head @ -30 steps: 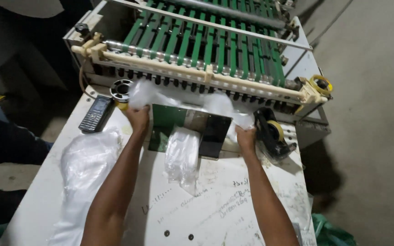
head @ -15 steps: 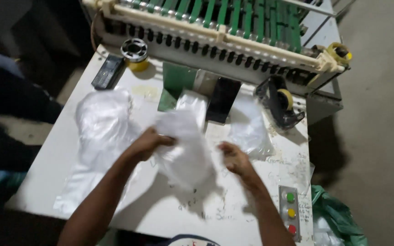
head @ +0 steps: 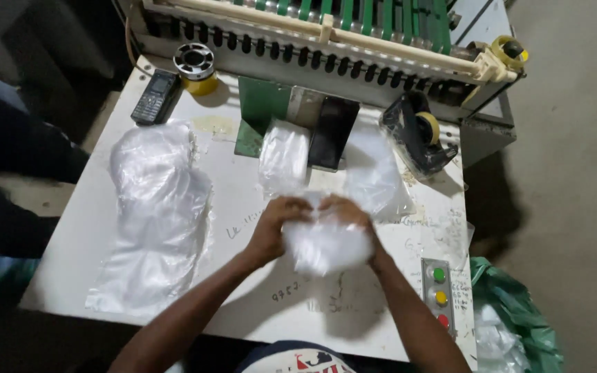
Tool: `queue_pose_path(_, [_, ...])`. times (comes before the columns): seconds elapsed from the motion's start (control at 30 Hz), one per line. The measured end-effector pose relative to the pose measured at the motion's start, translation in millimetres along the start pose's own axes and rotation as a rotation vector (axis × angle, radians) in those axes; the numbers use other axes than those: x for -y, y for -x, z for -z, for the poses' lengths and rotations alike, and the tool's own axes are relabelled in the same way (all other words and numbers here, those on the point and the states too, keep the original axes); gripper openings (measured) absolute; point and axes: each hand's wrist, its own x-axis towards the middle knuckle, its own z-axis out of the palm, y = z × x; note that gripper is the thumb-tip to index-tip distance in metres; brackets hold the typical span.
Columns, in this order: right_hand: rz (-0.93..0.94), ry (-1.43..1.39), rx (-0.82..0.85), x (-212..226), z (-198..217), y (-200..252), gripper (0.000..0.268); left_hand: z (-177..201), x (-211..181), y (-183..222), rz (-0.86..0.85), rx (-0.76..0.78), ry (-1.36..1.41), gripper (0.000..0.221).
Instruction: Folding and stacking plastic bags at a workstation in a factory environment.
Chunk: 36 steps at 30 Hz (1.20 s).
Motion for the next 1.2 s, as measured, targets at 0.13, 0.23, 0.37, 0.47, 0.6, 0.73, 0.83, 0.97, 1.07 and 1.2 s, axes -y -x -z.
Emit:
queue_pose_path(0.13, [0.182, 0.388, 0.218, -110, 26, 16, 0.04, -3, 35, 45, -0.099, 0.028, 0.059, 0.013])
queue_pose_path(0.23, [-0.543, 0.005, -0.367, 1, -38, 51, 0.048, 19, -16, 31, 0.586, 0.256, 0.093, 0.051])
queue_pose_path(0.37, [0.291, 0.388, -0.122, -44, -5, 51, 0.111, 23, -5, 20, 0.655, 0.198, 0.197, 0.06])
queue_pose_path(0.47, [0.584, 0.91, 0.039, -46, 0, 39, 0.111, 23, -13, 3, 0.867, 0.209, 0.131, 0.08])
queue_pose_path(0.6, [0.607, 0.89, 0.136, -67, -13, 14, 0.07, 21, 5, 2, 0.915, 0.149, 0.204, 0.075])
queue_pose_path(0.73, [0.22, 0.499, -0.093, -108, -8, -1, 0.04, 22, -69, -6, 0.796, -0.454, 0.172, 0.083])
queue_pose_path(0.83, [-0.245, -0.014, -0.247, -31, -41, 24, 0.038, 11, -91, 6, 1.166, -0.462, 0.621, 0.084])
queue_pose_path(0.97, [-0.302, -0.117, -0.22, -36, -55, 50, 0.031, -38, -32, 53, 1.097, -0.417, 0.86, 0.052])
queue_pose_path(1.07, [-0.037, 0.085, -0.366, -37, -66, 59, 0.061, -45, -40, 41, 0.942, -0.585, 0.992, 0.019])
queue_pose_path(1.2, [-0.349, -0.389, -0.572, -19, -87, 64, 0.065, -30, -47, 49, 0.832, -0.35, 0.766, 0.017])
